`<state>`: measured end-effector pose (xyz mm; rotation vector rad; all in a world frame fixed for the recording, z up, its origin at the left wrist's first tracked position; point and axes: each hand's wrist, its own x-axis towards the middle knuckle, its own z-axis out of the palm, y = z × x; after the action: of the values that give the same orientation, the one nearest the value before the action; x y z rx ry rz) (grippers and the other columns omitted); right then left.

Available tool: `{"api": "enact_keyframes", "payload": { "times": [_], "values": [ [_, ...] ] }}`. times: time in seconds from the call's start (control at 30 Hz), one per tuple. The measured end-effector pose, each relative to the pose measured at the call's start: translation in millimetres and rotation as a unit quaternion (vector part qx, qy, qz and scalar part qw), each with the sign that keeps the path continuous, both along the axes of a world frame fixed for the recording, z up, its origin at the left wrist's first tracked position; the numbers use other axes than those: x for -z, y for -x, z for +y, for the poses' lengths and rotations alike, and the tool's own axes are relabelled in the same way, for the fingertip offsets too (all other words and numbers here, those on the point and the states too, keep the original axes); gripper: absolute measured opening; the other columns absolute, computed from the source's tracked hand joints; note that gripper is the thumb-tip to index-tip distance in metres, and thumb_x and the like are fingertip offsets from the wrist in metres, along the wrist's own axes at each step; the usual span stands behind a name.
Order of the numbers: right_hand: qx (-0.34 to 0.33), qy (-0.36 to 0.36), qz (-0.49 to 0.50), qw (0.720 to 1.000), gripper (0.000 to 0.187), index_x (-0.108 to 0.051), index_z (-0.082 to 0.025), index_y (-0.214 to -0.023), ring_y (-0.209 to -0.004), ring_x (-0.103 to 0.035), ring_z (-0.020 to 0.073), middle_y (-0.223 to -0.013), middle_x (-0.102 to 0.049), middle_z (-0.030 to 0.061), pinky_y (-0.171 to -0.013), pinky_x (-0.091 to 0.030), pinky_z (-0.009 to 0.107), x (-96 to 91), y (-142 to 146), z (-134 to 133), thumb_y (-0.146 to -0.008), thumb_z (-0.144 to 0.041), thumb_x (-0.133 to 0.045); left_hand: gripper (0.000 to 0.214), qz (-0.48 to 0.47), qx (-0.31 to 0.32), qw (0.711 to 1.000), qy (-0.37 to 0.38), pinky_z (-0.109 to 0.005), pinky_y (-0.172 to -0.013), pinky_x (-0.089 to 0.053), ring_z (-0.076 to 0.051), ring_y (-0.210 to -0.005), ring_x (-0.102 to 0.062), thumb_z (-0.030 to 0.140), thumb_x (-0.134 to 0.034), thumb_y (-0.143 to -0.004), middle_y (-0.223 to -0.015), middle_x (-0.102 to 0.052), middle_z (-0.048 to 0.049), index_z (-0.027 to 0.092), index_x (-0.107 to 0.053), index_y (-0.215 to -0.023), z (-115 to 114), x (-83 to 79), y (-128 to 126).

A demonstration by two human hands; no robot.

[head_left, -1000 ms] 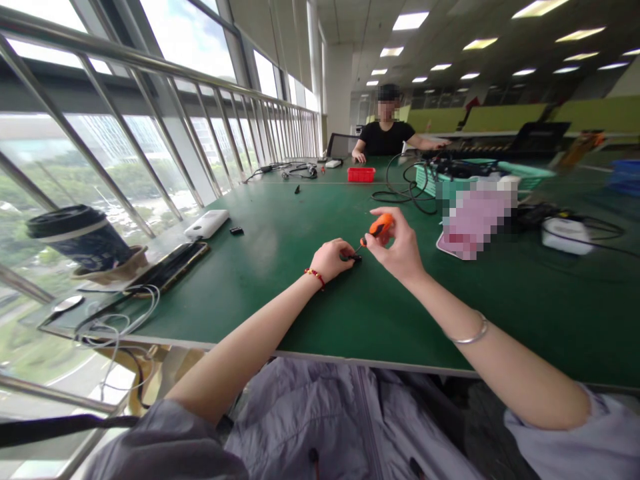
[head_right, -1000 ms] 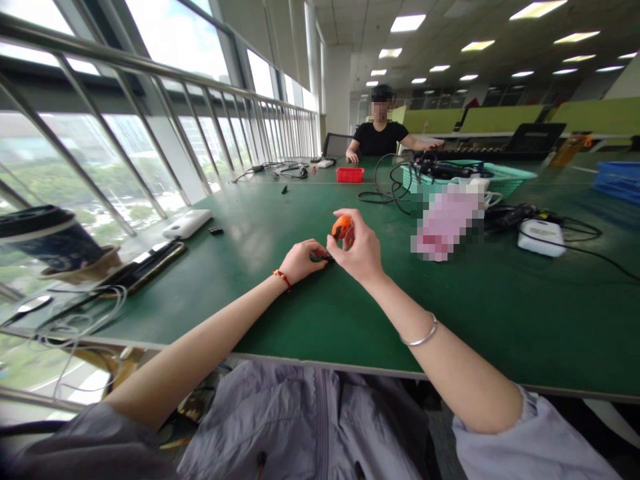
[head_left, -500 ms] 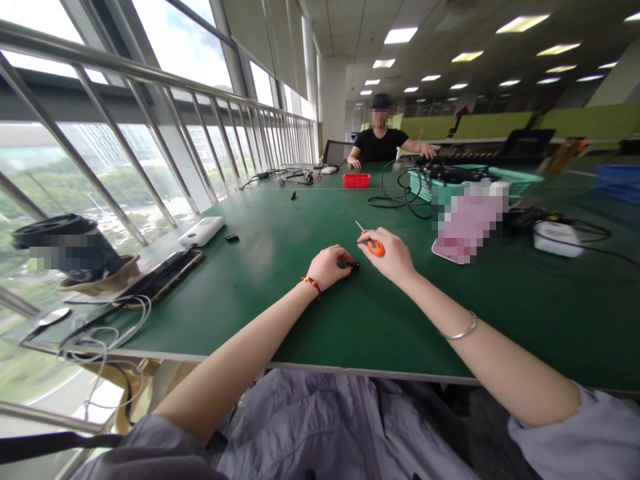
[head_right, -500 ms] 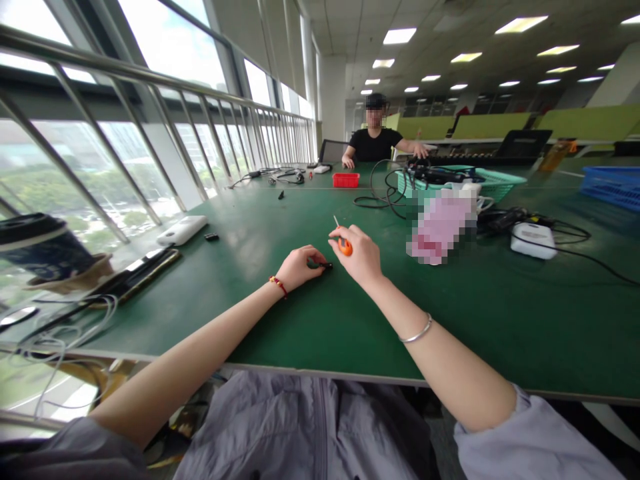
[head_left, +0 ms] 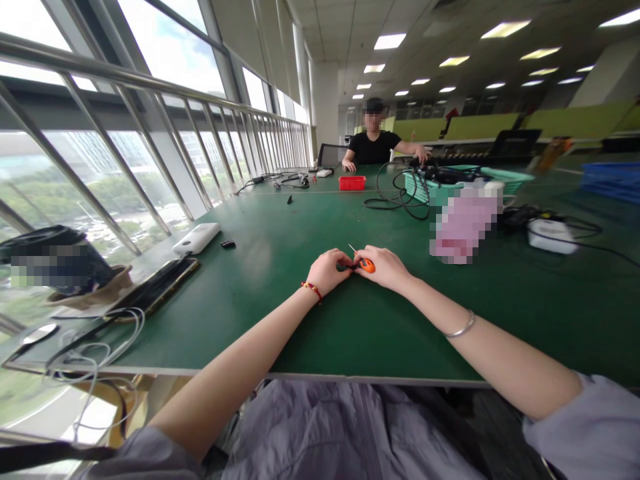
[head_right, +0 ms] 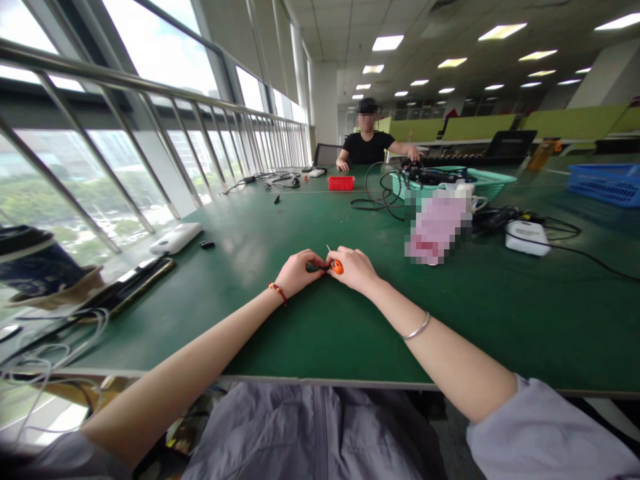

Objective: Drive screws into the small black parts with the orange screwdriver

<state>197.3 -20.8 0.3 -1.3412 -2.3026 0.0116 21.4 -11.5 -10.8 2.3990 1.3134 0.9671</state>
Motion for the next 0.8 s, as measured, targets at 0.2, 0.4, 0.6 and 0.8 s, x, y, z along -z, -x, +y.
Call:
{"api": "enact_keyframes", "payload": {
  "times": [0.2,0.4,0.6,0.8],
  "values": [
    [-0.003,0.001,-0.024,1.000,0.013,-0.065,-0.025,-0.090,-0.075,-0.057,0.0158,-0.086,-0.060,0.0014,-0.064,-0.036,0.025,-1.8,1.0,-1.5,-0.077,-0.026,-0.060,0.012,-0.023,0.003,0.999,0.023,-0.024,-0.071,-0.052,-0.013,-0.076,-0.063,0.019,-0.063,-0.069,-0.081,-0.066,-0.0019,0.016,-0.069,-0.080,0.2,1.1,1.8],
    [-0.003,0.002,-0.027,1.000,0.014,-0.064,-0.026,-0.090,-0.076,-0.057,0.0159,-0.086,-0.060,0.0016,-0.060,-0.035,0.025,-4.4,1.7,-4.8,-0.078,-0.027,-0.058,0.012,-0.056,-0.007,0.997,0.059,-0.025,-0.073,-0.053,-0.014,-0.075,-0.065,0.022,-0.065,-0.069,-0.082,-0.069,-0.0029,0.015,-0.069,-0.078,-1.7,-1.1,0.5],
    [0.005,0.003,-0.010,1.000,0.016,-0.064,-0.027,-0.090,-0.079,-0.059,0.0170,-0.089,-0.063,0.0009,-0.060,-0.037,0.025,-4.6,0.8,-5.0,-0.076,-0.033,-0.059,0.012,-0.063,-0.008,0.996,0.057,-0.025,-0.075,-0.054,-0.014,-0.077,-0.066,0.020,-0.065,-0.067,-0.081,-0.070,-0.0025,0.015,-0.069,-0.077,-1.4,-3.6,2.0],
    [0.017,0.001,0.011,1.000,0.015,-0.064,-0.028,-0.090,-0.079,-0.059,0.0165,-0.090,-0.064,-0.0001,-0.060,-0.038,0.025,-4.6,-1.5,-4.0,-0.078,-0.033,-0.056,0.011,-0.067,-0.013,0.997,0.042,-0.026,-0.075,-0.052,-0.014,-0.077,-0.065,0.022,-0.065,-0.069,-0.081,-0.070,-0.0028,0.015,-0.067,-0.076,-2.3,-5.7,2.1]
  ]
}}
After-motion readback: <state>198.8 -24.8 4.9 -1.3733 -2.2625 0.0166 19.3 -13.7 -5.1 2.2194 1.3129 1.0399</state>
